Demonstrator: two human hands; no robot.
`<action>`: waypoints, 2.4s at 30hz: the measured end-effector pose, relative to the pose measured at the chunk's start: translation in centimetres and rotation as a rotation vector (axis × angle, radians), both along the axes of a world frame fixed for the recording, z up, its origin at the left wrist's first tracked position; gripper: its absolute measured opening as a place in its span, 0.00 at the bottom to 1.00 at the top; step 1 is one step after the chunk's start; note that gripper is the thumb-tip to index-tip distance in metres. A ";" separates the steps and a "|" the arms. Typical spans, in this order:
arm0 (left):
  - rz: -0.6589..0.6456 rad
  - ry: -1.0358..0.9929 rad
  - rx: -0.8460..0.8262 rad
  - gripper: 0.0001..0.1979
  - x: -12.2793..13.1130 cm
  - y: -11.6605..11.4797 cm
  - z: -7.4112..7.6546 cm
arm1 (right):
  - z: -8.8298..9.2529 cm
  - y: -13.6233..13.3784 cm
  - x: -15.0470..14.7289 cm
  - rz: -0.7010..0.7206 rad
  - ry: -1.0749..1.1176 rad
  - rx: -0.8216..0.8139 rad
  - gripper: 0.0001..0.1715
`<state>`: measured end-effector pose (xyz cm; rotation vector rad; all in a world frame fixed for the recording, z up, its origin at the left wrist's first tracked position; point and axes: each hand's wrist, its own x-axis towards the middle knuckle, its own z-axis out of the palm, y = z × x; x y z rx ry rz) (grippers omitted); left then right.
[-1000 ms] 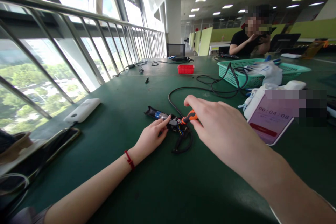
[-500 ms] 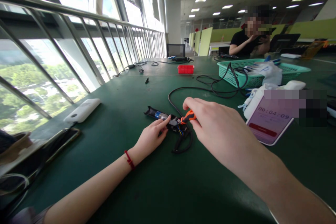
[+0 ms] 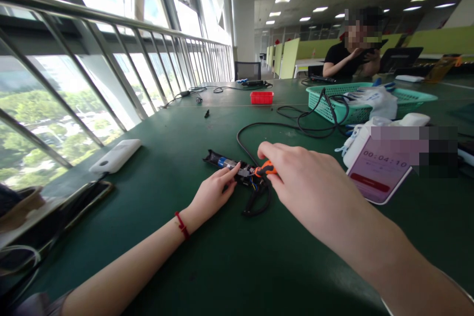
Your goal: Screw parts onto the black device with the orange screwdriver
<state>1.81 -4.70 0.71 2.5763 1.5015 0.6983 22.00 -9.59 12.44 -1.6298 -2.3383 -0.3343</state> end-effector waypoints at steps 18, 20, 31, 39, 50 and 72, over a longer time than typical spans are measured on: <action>-0.002 -0.012 0.014 0.24 0.0 0.2 -0.3 | -0.1 -1.0 -1.4 0.134 0.032 -0.077 0.06; -0.007 -0.022 0.012 0.24 0.0 0.2 -0.2 | -0.2 -1.2 -2.1 0.088 -0.003 -0.113 0.11; -0.026 -0.064 -0.023 0.19 0.0 0.0 0.1 | -0.9 -1.4 -3.9 0.171 0.134 -0.035 0.12; -0.019 -0.041 -0.030 0.19 0.0 -0.1 0.4 | -1.1 -1.3 -4.3 0.109 0.087 0.043 0.11; -0.032 -0.016 -0.016 0.15 0.0 0.1 0.0 | -2.5 -0.5 -4.3 0.196 0.213 0.095 0.09; 0.027 0.059 -0.019 0.25 0.0 0.1 0.0 | -7.9 -0.5 0.4 0.395 0.664 0.284 0.10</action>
